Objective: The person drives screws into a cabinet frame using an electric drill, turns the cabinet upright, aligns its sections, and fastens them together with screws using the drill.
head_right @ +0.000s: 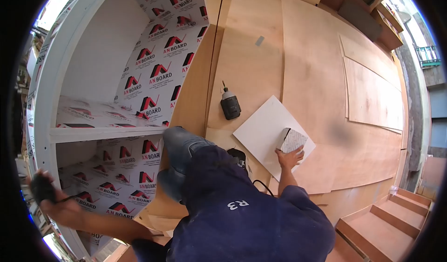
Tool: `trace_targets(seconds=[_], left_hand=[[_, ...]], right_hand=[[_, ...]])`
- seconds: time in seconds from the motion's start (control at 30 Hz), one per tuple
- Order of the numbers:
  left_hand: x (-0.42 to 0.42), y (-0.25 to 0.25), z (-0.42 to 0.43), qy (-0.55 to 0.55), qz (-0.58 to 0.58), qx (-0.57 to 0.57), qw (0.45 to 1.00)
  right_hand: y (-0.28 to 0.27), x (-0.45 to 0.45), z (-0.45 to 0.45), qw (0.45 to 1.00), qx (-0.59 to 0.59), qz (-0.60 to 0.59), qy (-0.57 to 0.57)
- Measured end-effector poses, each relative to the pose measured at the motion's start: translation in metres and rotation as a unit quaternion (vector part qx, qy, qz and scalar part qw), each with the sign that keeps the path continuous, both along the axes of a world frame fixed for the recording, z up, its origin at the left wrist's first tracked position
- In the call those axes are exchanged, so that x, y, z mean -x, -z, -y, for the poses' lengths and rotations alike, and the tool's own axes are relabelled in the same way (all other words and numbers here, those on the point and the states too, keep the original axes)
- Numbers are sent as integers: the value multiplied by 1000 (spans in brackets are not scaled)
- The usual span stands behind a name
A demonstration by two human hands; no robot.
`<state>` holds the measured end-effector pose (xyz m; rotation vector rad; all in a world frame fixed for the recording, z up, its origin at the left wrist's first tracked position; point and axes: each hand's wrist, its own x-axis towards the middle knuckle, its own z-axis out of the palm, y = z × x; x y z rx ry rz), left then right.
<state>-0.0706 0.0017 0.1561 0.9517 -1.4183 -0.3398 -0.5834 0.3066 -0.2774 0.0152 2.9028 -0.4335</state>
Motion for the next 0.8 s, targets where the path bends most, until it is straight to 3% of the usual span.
trace_targets(seconds=[0.07, 0.13, 0.2, 0.23, 0.27, 0.33, 0.4, 0.43, 0.47, 0.53, 0.63, 0.73, 0.8], left_hand=[[52, 37, -9, 73, 80, -57, 992], [109, 79, -7, 74, 152, -71, 983], [160, 120, -16, 126, 150, -189, 962], [185, 137, -19, 167, 178, -230, 942], [205, 162, -21, 216, 200, -229, 928], [241, 213, -31, 292, 238, -203, 904], [268, 258, -44, 353, 264, -168, 882], [276, 274, -48, 385, 274, -158, 867], [282, 282, -50, 377, 277, -156, 870], [292, 289, -53, 398, 260, -229, 849], [286, 285, -50, 408, 246, -197, 857], [247, 272, -35, 330, 210, -192, 900], [206, 237, -19, 228, 194, -159, 941]], right_hand=[[-23, 4, 1, 991, -84, 3, -106], [-59, -4, 17, 975, 26, -67, -210], [-74, -10, 38, 910, 177, -140, -348], [-81, -19, 56, 884, 321, 4, -340], [-109, -43, 88, 807, 493, 241, -218], [-126, -69, 127, 638, 555, 516, -132], [-157, -102, 157, 582, 552, 580, -144], [-147, -111, 162, 640, 533, 527, -169], [-134, -110, 166, 634, 534, 531, -175], [-118, -96, 167, 713, 498, 474, -140], [-88, -60, 159, 762, 474, 436, -70], [-6, -5, 133, 888, 332, 310, -75], [44, 24, 111, 917, 261, 292, -74]])
